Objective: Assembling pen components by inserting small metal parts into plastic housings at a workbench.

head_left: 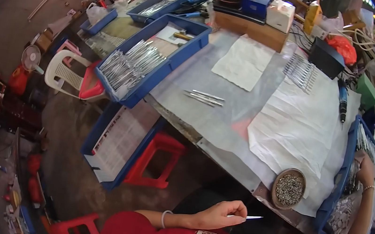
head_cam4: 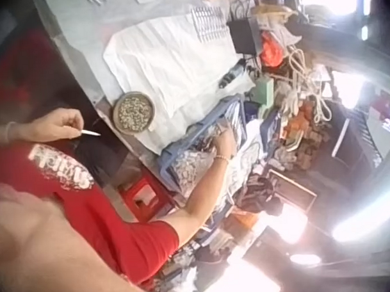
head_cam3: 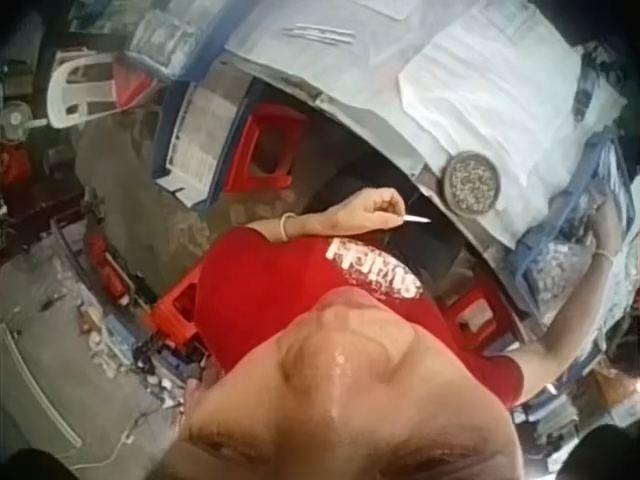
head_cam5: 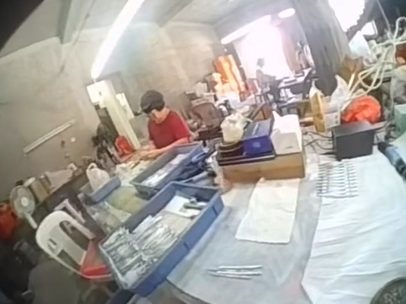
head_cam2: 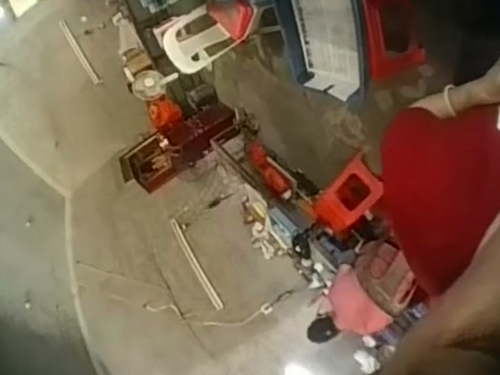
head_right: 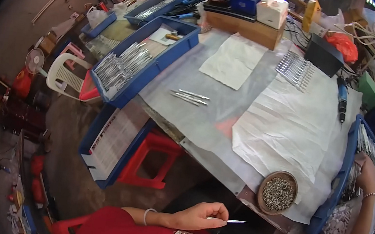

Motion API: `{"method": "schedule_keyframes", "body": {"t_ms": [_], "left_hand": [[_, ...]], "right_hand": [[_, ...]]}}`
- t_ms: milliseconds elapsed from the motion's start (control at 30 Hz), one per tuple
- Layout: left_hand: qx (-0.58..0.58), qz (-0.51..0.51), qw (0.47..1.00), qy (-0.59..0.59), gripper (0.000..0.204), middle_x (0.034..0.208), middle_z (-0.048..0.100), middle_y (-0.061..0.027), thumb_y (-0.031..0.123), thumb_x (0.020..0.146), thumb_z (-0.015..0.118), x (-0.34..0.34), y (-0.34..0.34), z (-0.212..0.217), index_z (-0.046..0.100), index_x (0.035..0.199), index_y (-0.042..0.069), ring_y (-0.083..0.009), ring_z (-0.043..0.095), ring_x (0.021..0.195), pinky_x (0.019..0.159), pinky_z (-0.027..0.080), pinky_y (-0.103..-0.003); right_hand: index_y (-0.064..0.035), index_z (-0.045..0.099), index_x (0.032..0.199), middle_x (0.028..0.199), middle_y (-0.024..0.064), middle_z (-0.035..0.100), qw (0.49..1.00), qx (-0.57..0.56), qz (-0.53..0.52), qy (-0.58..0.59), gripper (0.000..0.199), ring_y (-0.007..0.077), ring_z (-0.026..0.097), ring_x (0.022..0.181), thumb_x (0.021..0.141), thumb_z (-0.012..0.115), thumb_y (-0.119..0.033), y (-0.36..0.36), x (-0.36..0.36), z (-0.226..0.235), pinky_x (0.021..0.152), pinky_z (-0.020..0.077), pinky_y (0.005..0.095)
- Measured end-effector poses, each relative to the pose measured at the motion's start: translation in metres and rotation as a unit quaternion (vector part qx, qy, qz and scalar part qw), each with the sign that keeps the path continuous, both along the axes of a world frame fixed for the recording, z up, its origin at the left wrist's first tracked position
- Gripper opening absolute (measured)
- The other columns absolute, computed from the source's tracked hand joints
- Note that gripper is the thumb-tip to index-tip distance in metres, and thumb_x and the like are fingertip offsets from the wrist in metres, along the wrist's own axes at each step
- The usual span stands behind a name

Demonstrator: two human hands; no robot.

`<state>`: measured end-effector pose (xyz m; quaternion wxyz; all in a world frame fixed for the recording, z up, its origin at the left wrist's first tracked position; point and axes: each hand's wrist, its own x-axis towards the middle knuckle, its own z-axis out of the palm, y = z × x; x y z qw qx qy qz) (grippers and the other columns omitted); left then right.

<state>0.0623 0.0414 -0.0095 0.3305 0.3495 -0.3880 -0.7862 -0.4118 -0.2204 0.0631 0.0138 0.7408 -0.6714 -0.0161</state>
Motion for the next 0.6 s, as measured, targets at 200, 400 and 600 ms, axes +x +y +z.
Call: {"method": "schedule_keyframes", "body": {"t_ms": [200,400,600], "left_hand": [[0.003,-0.012,1.000,0.019,0.024,0.091,0.055,0.0003,0.011,0.088,0.054,0.001,-0.007,0.007,0.052,0.109,0.000,-0.0044,0.048,0.082,0.074,0.040,-0.020],[-0.009,-0.011,0.999,0.051,0.020,0.083,0.054,0.0030,0.013,0.088,0.055,0.010,-0.006,0.009,0.058,0.104,0.001,-0.0018,0.046,0.075,0.065,0.038,-0.017],[-0.031,0.002,0.995,0.090,0.017,0.097,0.052,-0.0035,0.008,0.091,0.052,0.012,-0.005,0.008,0.061,0.104,0.001,-0.0090,0.049,0.089,0.078,0.039,-0.021]], "right_hand": [[-0.0041,0.051,0.110,0.110,0.0190,0.057,0.998,-0.016,0.022,-0.050,0.043,0.0370,0.051,0.107,0.069,0.060,-0.008,-0.009,-0.014,-0.010,0.087,0.0422,0.0372],[-0.0030,0.052,0.110,0.103,0.0156,0.060,0.996,-0.057,0.052,0.039,0.030,0.0302,0.058,0.096,0.081,0.055,-0.013,-0.019,-0.052,-0.030,0.076,0.0451,0.0364],[-0.0021,0.066,0.089,0.089,0.0275,0.061,0.995,-0.079,-0.002,-0.057,0.030,0.0377,0.060,0.085,0.074,0.057,-0.026,-0.021,-0.063,-0.020,0.078,0.0453,0.0449]]}}
